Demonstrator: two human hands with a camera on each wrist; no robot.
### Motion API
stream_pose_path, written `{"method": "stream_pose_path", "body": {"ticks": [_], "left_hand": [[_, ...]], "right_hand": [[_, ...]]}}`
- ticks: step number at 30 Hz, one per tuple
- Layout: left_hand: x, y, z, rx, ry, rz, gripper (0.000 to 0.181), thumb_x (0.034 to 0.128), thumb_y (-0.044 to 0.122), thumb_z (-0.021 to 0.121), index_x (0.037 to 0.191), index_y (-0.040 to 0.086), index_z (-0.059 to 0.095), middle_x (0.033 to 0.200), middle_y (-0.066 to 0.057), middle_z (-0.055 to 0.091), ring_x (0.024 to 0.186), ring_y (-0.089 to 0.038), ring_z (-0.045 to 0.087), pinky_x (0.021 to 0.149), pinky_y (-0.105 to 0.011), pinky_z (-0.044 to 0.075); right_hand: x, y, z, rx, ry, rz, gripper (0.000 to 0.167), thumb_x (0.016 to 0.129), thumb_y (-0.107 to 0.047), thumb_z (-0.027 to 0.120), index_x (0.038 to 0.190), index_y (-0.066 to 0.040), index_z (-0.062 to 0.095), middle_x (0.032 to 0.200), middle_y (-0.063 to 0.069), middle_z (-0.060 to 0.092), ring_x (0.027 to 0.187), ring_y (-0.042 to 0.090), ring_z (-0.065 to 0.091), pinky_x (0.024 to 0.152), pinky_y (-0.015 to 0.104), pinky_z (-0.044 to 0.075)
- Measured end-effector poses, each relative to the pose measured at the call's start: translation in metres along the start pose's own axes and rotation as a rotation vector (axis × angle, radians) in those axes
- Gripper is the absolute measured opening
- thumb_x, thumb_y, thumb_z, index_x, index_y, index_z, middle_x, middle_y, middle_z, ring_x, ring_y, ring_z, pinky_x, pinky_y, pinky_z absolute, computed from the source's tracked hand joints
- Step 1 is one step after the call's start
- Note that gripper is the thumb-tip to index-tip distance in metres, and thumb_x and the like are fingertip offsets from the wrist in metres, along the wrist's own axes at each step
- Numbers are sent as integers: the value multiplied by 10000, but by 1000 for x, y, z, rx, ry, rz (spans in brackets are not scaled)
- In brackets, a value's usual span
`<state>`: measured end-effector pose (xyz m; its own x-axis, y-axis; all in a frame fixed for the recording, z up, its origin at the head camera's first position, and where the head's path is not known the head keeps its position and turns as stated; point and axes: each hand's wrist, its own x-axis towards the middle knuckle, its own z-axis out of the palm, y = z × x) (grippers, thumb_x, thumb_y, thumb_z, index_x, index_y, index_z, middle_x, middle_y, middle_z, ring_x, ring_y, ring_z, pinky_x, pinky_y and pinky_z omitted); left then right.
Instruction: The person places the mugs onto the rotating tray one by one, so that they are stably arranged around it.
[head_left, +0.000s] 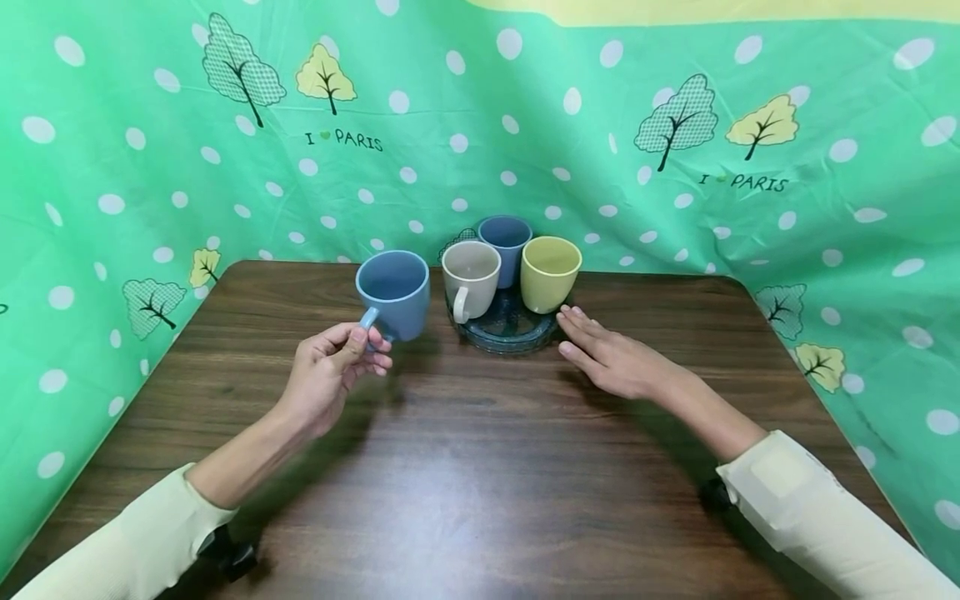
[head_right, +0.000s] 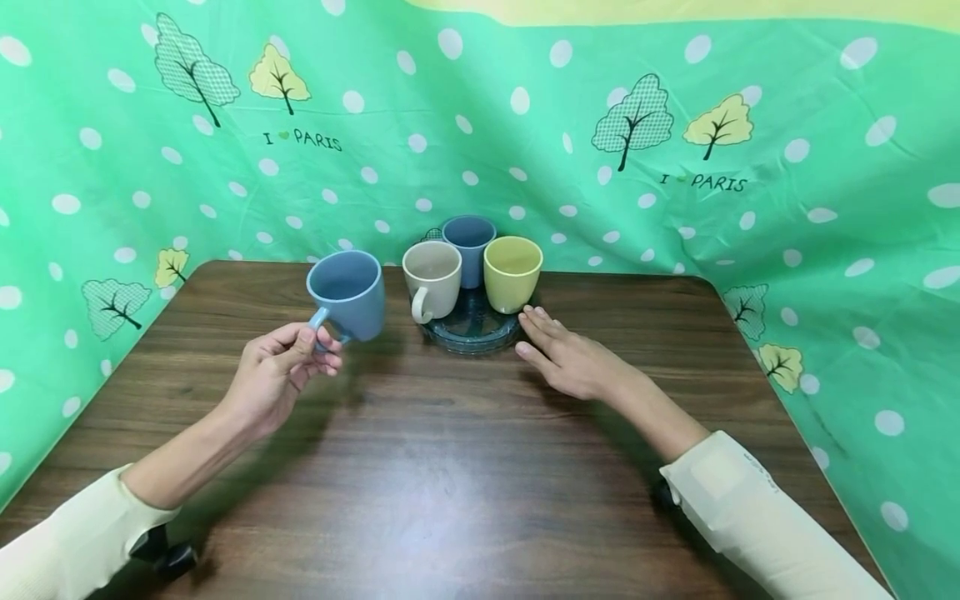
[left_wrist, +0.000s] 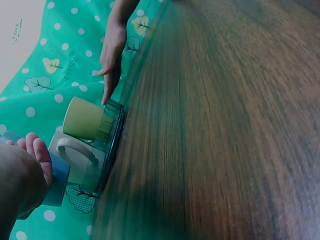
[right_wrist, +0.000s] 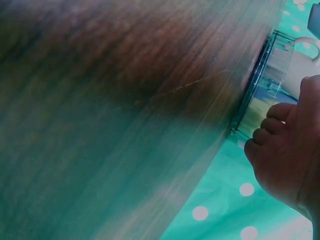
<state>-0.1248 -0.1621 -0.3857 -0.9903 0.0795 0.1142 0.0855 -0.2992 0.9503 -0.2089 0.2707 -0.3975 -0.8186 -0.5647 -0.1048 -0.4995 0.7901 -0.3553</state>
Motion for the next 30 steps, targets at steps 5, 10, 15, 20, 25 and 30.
{"method": "stream_pose_path", "body": {"ticks": [5, 10, 15, 20, 25, 30], "left_hand": [[-3, 0, 3, 11, -32, 6, 265, 1183, 160, 586, 1018, 114, 788, 969, -12, 817, 832, -122, 810, 815, -289, 701], [-4, -3, 7, 8, -79, 15, 254, 1183, 166, 587, 1040, 103, 787, 977, -2, 816, 836, -111, 805, 793, -270, 691], [-6, -6, 10, 7, -115, 15, 246, 1186, 161, 584, 1070, 69, 781, 991, 2, 812, 843, -105, 803, 780, -260, 685], [-6, -6, 15, 8, -139, 5, 238, 1185, 164, 584, 1078, 67, 774, 1004, 3, 807, 856, -108, 802, 785, -259, 684], [-5, -5, 21, 15, -153, -8, 238, 1184, 155, 583, 1068, 86, 779, 1007, -12, 801, 864, -118, 801, 795, -273, 688], [-4, -6, 26, 15, -159, -16, 238, 1183, 149, 583, 1071, 73, 778, 1000, -31, 801, 859, -121, 796, 796, -277, 691]], "right_hand": [[1, 0, 0, -1, 0, -4, 718, 1242, -497, 351, 1788, -44, 238, 1894, 190, 151, 1769, 426, 139, 1417, 665, 225], [0, 0, 1, 1, 4, -3, 710, 1243, -483, 358, 1790, -47, 233, 1892, 201, 146, 1767, 438, 138, 1415, 670, 223], [-1, -1, 0, 6, -1, -4, 705, 1243, -480, 362, 1793, -59, 230, 1894, 195, 142, 1768, 437, 134, 1415, 670, 223], [1, -1, 0, -9, -2, -5, 704, 1244, -477, 361, 1790, -50, 237, 1893, 196, 146, 1765, 440, 145, 1415, 666, 228], [2, 0, 0, -12, -4, -1, 707, 1244, -479, 357, 1790, -48, 235, 1893, 195, 144, 1766, 438, 143, 1414, 669, 227], [0, -1, 1, -5, -2, -1, 709, 1242, -484, 363, 1790, -52, 237, 1894, 192, 146, 1765, 438, 147, 1410, 675, 232]]}}
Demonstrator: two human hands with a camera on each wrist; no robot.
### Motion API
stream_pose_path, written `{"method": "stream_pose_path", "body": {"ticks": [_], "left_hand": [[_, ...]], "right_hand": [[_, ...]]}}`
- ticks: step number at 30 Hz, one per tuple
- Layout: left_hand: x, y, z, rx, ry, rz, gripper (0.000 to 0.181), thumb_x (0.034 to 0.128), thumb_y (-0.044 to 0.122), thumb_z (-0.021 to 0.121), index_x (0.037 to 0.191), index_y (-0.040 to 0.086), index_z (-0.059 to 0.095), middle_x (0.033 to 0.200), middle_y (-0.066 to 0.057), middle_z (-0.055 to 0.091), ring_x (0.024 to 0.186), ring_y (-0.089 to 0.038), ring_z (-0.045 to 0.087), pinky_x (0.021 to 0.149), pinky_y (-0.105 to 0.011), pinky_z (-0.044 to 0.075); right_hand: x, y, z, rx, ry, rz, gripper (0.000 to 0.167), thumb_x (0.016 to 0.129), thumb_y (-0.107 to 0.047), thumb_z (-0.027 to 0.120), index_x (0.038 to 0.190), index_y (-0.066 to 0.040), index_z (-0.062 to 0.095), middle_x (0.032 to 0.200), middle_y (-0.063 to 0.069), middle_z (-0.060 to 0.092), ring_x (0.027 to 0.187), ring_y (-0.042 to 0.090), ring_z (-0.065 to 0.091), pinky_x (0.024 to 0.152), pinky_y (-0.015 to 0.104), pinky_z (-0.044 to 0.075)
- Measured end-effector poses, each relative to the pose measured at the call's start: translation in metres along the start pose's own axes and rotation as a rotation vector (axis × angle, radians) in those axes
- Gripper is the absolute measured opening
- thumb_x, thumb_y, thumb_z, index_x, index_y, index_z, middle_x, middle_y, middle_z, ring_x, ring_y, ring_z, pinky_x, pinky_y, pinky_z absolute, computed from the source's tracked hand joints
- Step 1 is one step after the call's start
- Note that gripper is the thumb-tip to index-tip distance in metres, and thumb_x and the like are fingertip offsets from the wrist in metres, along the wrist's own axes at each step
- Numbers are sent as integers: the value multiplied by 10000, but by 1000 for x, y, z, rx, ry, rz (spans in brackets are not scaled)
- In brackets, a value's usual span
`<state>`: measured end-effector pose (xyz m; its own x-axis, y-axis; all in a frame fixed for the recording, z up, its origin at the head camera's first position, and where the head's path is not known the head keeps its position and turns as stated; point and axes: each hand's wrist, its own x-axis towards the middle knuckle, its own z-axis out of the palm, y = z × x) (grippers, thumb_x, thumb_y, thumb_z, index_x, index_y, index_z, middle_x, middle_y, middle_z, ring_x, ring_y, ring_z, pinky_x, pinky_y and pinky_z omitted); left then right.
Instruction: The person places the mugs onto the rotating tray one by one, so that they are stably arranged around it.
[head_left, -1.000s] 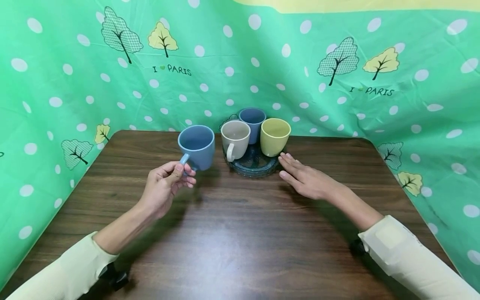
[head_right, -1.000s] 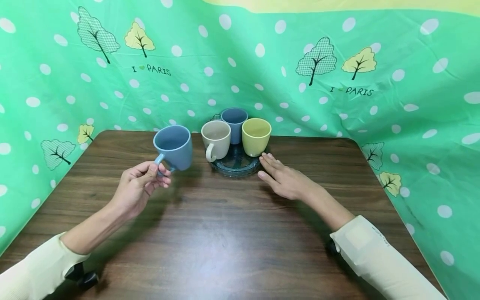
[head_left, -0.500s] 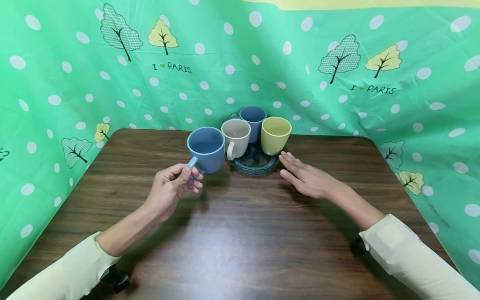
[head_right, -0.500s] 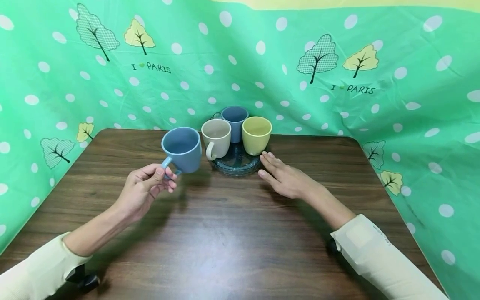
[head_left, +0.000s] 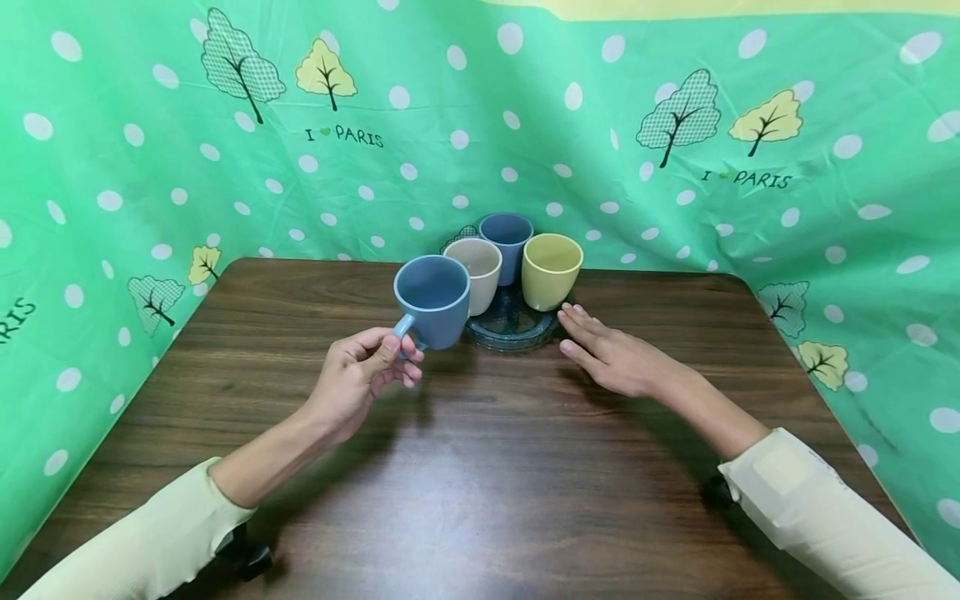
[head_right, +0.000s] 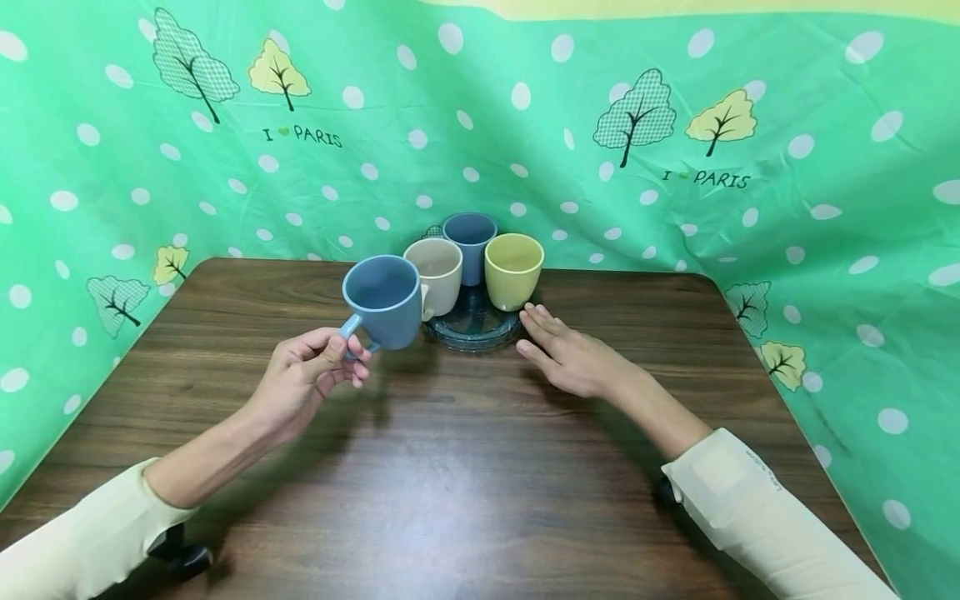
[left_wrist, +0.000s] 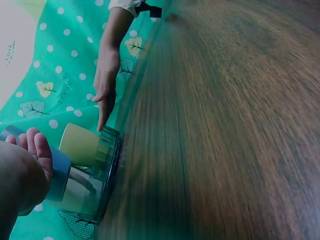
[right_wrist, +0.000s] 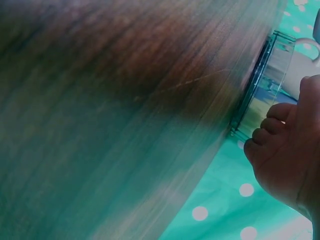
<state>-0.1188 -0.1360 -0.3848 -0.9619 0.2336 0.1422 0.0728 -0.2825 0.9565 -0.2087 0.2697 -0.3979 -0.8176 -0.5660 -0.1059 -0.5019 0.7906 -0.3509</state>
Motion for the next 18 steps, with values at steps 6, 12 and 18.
{"method": "stream_pose_path", "body": {"ticks": [6, 12, 18], "left_hand": [[-1, 0, 3, 5, -2, -10, 247, 1187, 158, 576, 1061, 81, 774, 996, -28, 799, 852, -114, 788, 795, -281, 690], [-3, 2, 6, 26, -12, -30, 260, 1194, 164, 565, 1044, 99, 767, 990, -17, 803, 847, -111, 783, 786, -268, 685], [-5, 2, 11, 28, -33, -33, 269, 1197, 152, 555, 1038, 103, 767, 993, -18, 803, 842, -110, 780, 776, -257, 676]], "right_hand": [[1, 2, 2, 2, 4, -5, 723, 1240, -501, 359, 1789, -47, 237, 1893, 193, 149, 1764, 438, 151, 1409, 675, 237], [1, 2, 2, 0, 3, -4, 717, 1242, -494, 358, 1791, -52, 231, 1896, 184, 147, 1768, 424, 149, 1414, 663, 238], [0, 0, 0, 4, 0, -5, 710, 1242, -484, 361, 1790, -50, 237, 1894, 191, 149, 1766, 434, 150, 1412, 671, 233]]}}
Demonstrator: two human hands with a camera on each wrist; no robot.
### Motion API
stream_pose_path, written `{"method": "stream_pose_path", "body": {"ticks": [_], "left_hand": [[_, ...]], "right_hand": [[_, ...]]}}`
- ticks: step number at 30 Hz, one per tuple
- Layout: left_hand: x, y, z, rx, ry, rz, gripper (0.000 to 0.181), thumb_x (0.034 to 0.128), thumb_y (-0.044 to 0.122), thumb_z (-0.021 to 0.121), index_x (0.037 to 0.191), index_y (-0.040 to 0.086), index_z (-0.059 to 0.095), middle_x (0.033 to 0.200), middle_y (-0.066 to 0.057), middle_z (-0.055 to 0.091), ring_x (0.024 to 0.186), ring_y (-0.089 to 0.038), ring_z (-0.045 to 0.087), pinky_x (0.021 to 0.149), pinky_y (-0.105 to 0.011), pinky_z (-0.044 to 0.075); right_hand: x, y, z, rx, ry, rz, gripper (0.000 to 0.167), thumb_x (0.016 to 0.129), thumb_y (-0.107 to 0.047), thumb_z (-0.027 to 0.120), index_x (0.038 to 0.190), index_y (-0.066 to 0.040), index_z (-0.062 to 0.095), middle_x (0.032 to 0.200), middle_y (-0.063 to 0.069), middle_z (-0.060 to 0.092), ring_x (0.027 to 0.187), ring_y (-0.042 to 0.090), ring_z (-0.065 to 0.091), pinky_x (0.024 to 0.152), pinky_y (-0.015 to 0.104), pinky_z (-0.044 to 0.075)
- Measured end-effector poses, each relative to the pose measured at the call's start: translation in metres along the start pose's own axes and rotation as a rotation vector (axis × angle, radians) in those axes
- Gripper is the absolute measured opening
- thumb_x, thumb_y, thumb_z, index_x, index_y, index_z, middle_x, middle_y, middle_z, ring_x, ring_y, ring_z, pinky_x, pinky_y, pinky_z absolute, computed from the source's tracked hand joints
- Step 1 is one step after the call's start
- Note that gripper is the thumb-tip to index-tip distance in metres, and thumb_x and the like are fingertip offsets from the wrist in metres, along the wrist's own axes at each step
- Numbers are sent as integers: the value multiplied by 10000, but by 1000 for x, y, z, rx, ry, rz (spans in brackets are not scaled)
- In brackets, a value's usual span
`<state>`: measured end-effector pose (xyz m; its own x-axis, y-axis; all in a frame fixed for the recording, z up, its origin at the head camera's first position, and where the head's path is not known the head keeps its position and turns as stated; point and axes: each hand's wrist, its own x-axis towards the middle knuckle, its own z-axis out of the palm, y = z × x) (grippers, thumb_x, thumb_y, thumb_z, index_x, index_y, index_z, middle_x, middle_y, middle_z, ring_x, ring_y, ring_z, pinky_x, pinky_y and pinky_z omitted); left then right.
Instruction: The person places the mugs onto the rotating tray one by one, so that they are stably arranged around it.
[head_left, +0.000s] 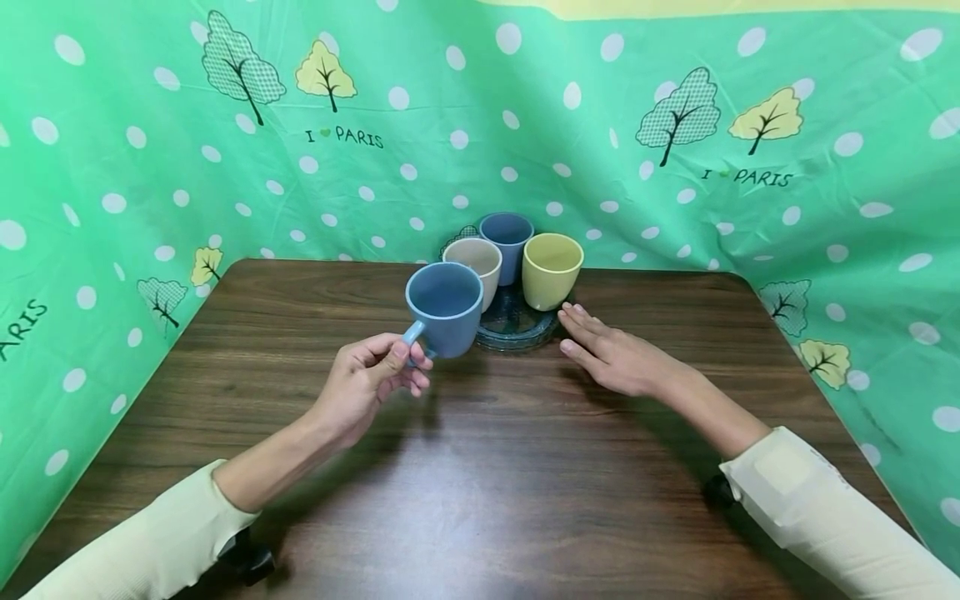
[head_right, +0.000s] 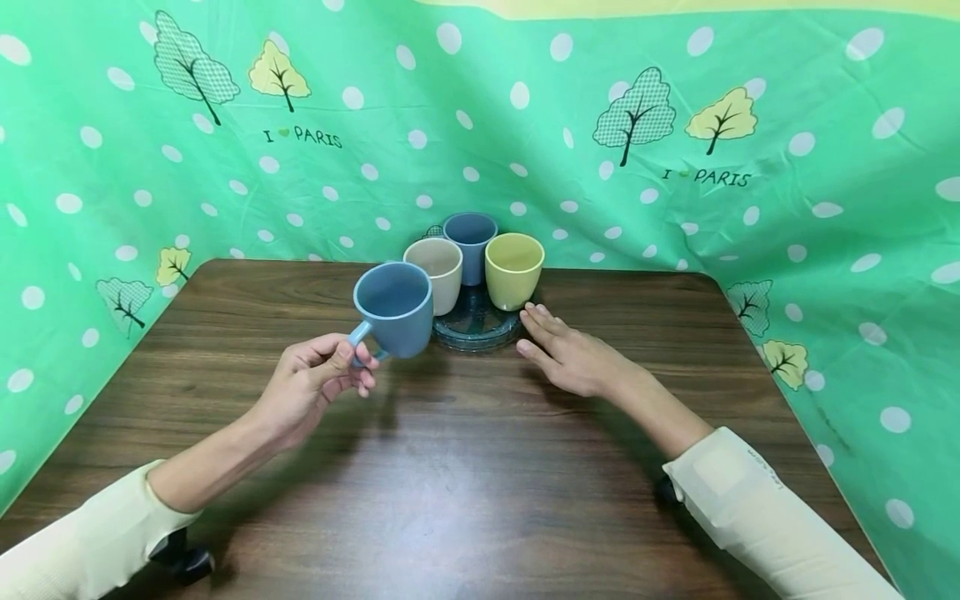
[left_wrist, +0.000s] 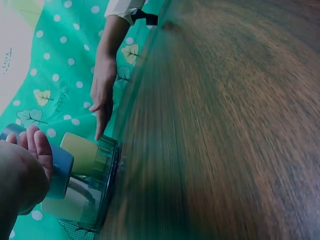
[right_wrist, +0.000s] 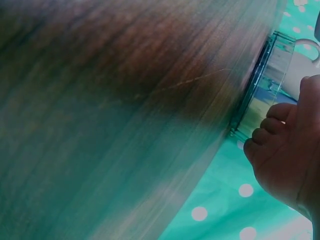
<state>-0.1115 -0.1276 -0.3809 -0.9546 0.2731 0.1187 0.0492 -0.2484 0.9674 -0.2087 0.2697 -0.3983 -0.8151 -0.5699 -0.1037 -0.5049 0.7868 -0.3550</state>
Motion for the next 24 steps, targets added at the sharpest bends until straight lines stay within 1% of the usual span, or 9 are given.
{"method": "stream_pose_path", "body": {"ticks": [7, 11, 17, 24], "left_hand": [[3, -3, 8, -3, -24, 4, 252, 1191, 154, 572, 1039, 104, 766, 1000, -21, 807, 843, -114, 776, 777, -259, 674], [6, -4, 12, -7, -31, -4, 251, 1192, 150, 570, 1041, 93, 762, 998, -19, 808, 841, -118, 778, 782, -262, 677], [11, -8, 16, -23, -47, 0, 249, 1191, 133, 567, 1045, 78, 761, 1007, -38, 813, 837, -124, 777, 784, -266, 675], [18, -13, 23, -33, -39, -24, 248, 1195, 110, 550, 1057, 61, 750, 1018, -71, 813, 842, -134, 781, 790, -265, 676]], "right_hand": [[-1, -2, -2, 0, -2, -2, 703, 1244, -471, 368, 1789, -46, 241, 1892, 196, 152, 1764, 438, 154, 1411, 670, 235], [0, -1, -1, -2, -2, -1, 700, 1244, -464, 372, 1787, -41, 244, 1892, 196, 149, 1763, 440, 156, 1412, 667, 237], [0, -1, 0, -2, -3, -4, 709, 1242, -477, 370, 1786, -38, 246, 1891, 201, 149, 1762, 442, 160, 1411, 667, 240], [0, 0, 0, -2, -1, -5, 706, 1241, -472, 377, 1787, -44, 245, 1891, 202, 145, 1762, 443, 159, 1410, 668, 243]]}}
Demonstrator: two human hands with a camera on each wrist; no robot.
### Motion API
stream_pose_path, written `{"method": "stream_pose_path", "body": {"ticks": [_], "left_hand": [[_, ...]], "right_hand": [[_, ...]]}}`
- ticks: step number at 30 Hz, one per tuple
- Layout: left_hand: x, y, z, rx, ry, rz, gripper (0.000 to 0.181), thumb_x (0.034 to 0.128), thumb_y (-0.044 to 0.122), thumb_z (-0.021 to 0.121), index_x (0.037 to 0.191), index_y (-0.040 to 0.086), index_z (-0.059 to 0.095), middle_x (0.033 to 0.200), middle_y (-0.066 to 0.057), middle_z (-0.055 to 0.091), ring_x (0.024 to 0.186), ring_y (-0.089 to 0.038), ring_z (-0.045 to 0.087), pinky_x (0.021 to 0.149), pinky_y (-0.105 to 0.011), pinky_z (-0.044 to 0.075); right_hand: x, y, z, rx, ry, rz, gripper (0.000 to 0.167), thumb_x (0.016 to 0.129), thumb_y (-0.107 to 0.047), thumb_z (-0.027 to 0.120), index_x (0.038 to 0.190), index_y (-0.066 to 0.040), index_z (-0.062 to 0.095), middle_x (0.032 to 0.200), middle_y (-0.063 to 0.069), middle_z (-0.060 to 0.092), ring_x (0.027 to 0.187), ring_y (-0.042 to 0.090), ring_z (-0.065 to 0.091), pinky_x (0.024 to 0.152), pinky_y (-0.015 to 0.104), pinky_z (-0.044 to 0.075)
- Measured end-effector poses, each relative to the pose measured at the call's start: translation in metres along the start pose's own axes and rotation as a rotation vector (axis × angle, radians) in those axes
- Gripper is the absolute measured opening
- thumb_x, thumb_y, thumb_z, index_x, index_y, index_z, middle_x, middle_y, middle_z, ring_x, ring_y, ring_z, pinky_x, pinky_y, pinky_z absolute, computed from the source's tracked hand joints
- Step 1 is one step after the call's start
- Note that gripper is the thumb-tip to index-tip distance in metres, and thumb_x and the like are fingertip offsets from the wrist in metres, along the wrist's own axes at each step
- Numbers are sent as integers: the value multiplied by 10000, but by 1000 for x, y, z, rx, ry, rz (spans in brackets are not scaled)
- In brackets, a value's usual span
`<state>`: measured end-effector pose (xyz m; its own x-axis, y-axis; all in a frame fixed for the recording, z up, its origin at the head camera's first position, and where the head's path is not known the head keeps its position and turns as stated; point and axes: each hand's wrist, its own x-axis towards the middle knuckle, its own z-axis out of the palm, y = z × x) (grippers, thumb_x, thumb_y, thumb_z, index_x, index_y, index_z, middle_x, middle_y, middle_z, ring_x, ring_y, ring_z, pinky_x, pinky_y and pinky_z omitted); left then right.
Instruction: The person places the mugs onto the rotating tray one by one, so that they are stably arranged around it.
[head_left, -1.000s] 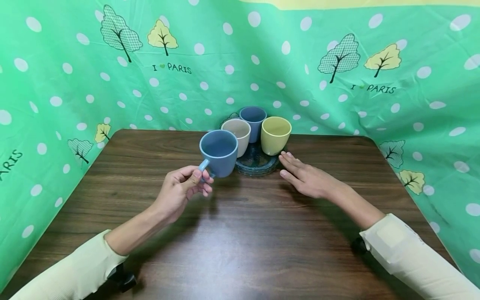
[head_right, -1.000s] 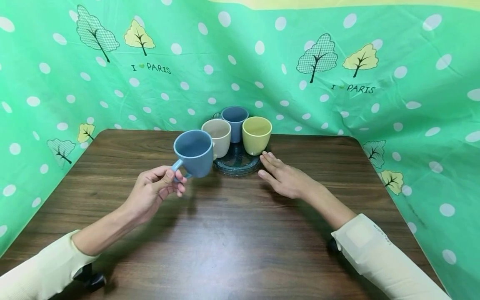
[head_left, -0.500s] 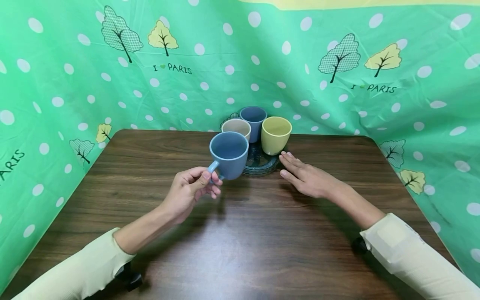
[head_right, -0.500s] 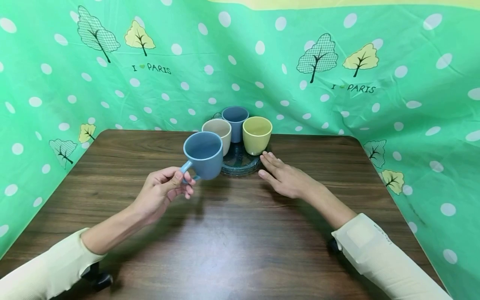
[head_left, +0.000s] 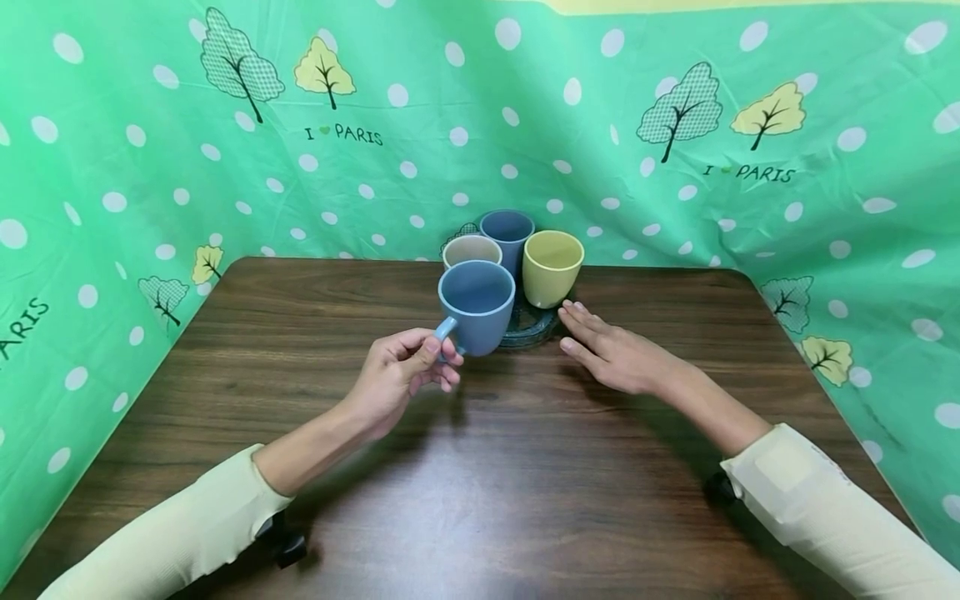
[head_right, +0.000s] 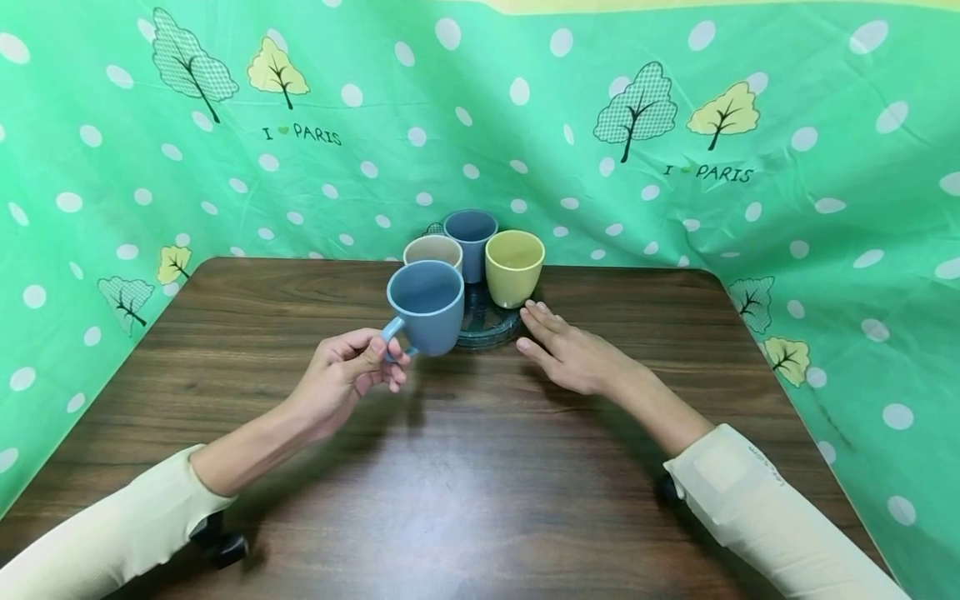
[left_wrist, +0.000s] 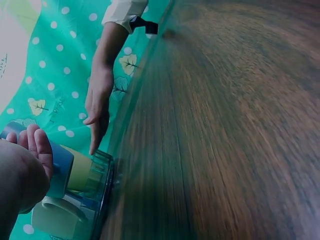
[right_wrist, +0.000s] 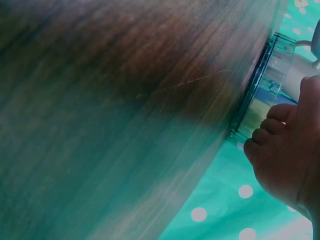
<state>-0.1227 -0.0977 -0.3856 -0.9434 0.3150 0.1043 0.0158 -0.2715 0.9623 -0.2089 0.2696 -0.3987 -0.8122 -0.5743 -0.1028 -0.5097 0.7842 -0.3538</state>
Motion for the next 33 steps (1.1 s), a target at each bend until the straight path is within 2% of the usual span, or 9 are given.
{"method": "stream_pose_path", "body": {"ticks": [11, 18, 26, 33], "left_hand": [[11, -8, 8, -14, -2, -14, 261, 1198, 80, 526, 1050, 45, 739, 983, -28, 816, 825, -127, 791, 771, -269, 671], [18, -11, 12, -22, -3, -8, 261, 1201, 73, 513, 1062, 9, 725, 994, -53, 803, 831, -139, 778, 767, -269, 665], [24, -15, 13, -35, 11, -6, 248, 1199, 84, 526, 1080, 9, 730, 992, -61, 802, 829, -140, 778, 766, -263, 663], [29, -16, 14, -49, 11, 8, 244, 1196, 64, 521, 1089, -6, 729, 988, -59, 804, 827, -140, 784, 765, -261, 666]], "right_hand": [[0, 0, 1, -5, 15, -11, 699, 1242, -457, 387, 1781, -30, 262, 1886, 208, 168, 1759, 445, 174, 1410, 663, 247], [0, 2, 2, -9, 21, -15, 697, 1241, -455, 392, 1784, -40, 256, 1885, 215, 166, 1758, 449, 174, 1408, 665, 250], [0, 1, 2, -14, 24, -18, 707, 1241, -461, 389, 1780, -23, 258, 1883, 224, 165, 1752, 464, 182, 1400, 676, 260], [-1, 1, 3, -17, 18, -6, 714, 1240, -486, 375, 1790, -51, 242, 1894, 191, 153, 1761, 436, 171, 1402, 668, 266]]}}
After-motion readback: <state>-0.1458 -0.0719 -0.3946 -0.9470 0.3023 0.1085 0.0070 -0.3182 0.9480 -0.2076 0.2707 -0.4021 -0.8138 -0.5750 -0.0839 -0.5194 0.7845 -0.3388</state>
